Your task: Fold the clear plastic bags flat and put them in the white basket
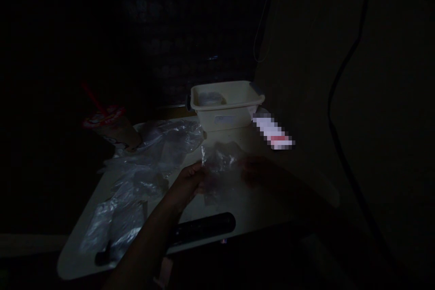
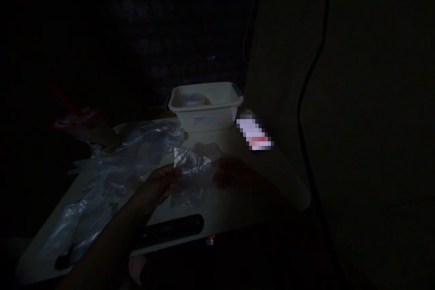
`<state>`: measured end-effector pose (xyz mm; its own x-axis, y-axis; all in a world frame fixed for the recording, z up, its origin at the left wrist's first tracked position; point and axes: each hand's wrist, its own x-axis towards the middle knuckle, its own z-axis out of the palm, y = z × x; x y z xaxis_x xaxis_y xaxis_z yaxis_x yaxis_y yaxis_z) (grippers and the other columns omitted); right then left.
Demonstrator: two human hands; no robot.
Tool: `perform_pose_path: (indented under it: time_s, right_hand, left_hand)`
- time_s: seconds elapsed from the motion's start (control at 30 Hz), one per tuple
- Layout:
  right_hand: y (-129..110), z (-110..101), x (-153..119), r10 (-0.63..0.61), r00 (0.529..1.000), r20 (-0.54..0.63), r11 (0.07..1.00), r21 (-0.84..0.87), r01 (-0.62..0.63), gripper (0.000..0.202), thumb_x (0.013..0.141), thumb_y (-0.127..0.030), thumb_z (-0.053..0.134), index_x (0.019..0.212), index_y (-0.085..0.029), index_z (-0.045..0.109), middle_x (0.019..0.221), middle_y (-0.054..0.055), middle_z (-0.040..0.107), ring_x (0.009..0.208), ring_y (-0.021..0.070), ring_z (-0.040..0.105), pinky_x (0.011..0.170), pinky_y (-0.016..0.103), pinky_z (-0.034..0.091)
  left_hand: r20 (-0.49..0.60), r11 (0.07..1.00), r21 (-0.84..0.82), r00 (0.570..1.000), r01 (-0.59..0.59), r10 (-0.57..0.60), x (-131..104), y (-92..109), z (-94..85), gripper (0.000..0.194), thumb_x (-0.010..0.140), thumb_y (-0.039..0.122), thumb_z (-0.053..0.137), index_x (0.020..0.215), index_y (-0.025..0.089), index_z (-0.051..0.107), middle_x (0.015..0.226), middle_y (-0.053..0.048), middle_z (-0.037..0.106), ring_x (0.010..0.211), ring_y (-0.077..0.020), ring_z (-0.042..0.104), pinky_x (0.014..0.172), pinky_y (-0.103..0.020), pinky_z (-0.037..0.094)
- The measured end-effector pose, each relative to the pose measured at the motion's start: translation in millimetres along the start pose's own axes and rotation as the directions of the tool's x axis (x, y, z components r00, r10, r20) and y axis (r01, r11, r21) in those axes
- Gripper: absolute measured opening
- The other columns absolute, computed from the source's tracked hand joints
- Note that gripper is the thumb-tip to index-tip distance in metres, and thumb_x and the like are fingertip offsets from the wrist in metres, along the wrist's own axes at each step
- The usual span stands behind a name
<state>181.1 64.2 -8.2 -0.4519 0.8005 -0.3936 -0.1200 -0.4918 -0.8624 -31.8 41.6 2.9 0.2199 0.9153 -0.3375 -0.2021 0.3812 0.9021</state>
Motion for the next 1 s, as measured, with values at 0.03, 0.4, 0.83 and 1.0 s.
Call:
perform_pose_path:
  time_s: [0.03, 0.4, 0.83, 1.0]
  right_hand:
    - [1, -1, 0, -0.011, 1.000, 0.000, 1.000, 0.018, 0.011, 0.019, 0.065, -0.023, 0.055, 0.082, -0.016, 0.057, 0.055, -0.001, 0.060, 0.049, 0.0108, 0.056, 0.047, 0.024, 0.044]
    - [-11, -14, 2, -0.118, 0.977, -0.180, 0.981, -0.175, 0.086, 0.007, 0.062, -0.019, 0.055, 0.065, -0.018, 0.061, 0.065, 0.001, 0.061, 0.061, 0.0127, 0.056, 0.061, 0.028, 0.046]
    - [4, 17, 0, -0.720, 0.694, -0.021, 0.220, -0.955, 0.199, 0.035, 0.077, -0.020, 0.029, 0.103, -0.013, 0.051, 0.106, 0.009, 0.055, 0.100, 0.0179, 0.048, 0.087, 0.036, 0.038]
    - [22, 67, -2, -0.618, 0.734, 0.280, -0.040, -0.944, 0.326, 0.044, 0.082, -0.028, 0.026, 0.118, -0.006, 0.038, 0.124, 0.013, 0.038, 0.117, 0.0189, 0.027, 0.096, 0.035, 0.028]
  left_hand:
    - [-0.005, 1.000, 0.002, 1.000, 0.001, -0.001, 0, 0, -0.7, 0.018, 0.057, 0.021, 0.060, 0.075, 0.015, 0.062, 0.053, 0.003, 0.058, 0.043, -0.0058, 0.051, 0.044, -0.015, 0.041]
    - [-0.006, 0.903, 0.360, 0.967, -0.237, 0.256, 4, -5, -10.4, 0.011, 0.060, 0.017, 0.053, 0.059, 0.015, 0.063, 0.072, -0.004, 0.065, 0.070, -0.0172, 0.058, 0.067, -0.029, 0.044]
    - [0.363, -0.149, 0.932, 0.857, -0.331, 0.366, -5, -21, 13.7, 0.043, 0.081, 0.019, 0.027, 0.123, 0.010, 0.028, 0.128, -0.012, 0.031, 0.119, -0.0199, 0.024, 0.095, -0.043, 0.021]
    - [0.416, -0.310, 0.893, 0.861, -0.326, 0.294, -11, -30, 9.2, 0.044, 0.081, 0.020, 0.026, 0.124, 0.012, 0.025, 0.130, -0.010, 0.028, 0.121, -0.0201, 0.018, 0.096, -0.048, 0.014]
